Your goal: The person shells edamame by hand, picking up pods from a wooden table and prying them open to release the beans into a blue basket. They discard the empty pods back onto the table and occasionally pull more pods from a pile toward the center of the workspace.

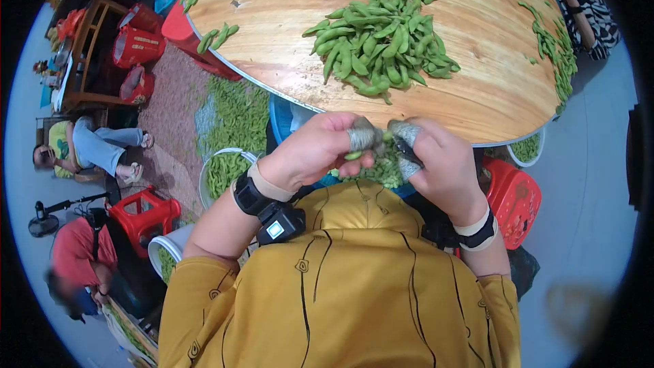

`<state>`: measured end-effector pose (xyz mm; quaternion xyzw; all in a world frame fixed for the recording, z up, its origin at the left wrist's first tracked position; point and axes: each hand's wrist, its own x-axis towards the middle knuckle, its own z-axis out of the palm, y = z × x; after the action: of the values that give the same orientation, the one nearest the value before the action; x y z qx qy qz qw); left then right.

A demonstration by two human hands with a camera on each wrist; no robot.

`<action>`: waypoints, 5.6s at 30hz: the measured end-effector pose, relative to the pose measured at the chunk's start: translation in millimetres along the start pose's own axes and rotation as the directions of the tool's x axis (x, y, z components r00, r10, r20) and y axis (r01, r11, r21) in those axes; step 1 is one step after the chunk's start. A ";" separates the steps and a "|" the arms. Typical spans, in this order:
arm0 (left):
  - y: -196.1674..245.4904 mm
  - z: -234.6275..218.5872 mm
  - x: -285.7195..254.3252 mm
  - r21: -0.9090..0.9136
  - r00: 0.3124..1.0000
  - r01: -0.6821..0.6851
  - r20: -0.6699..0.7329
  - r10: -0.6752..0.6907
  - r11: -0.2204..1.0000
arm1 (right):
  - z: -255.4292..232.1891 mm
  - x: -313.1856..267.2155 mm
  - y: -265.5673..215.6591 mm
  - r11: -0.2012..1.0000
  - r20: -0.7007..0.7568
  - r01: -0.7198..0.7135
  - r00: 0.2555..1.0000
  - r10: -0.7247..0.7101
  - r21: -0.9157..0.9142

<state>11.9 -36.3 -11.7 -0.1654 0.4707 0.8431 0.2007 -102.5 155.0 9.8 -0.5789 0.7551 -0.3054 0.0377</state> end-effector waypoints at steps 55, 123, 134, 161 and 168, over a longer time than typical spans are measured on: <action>-21.2 8.5 2.4 -0.526 0.966 0.004 0.221 0.131 0.850 | 24.4 -15.2 -6.1 0.480 0.180 -0.338 0.921 0.346 0.809; -8.2 31.4 8.5 0.814 0.854 -0.236 -0.086 0.512 0.531 | 2.1 -14.0 2.5 0.270 0.392 -0.528 0.816 0.425 0.805; -2.4 23.5 2.8 0.238 0.971 -0.161 -0.133 0.197 0.958 | 3.8 -11.9 6.7 -0.119 0.594 -0.597 0.718 0.361 0.794; -13.0 34.8 11.0 0.960 0.587 -0.022 0.238 0.774 -0.279 | 6.0 -6.3 2.8 0.086 0.529 -0.621 0.725 0.440 0.779; 10.4 34.5 -5.0 0.270 0.980 -0.030 -0.181 0.081 0.962 | 4.6 -16.0 7.1 0.131 0.514 -0.602 0.759 0.398 0.788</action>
<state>8.0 -12.5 15.5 -0.2035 0.6010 0.7579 0.1515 -101.4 168.4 -2.3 -0.1852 0.5809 -0.5921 0.5269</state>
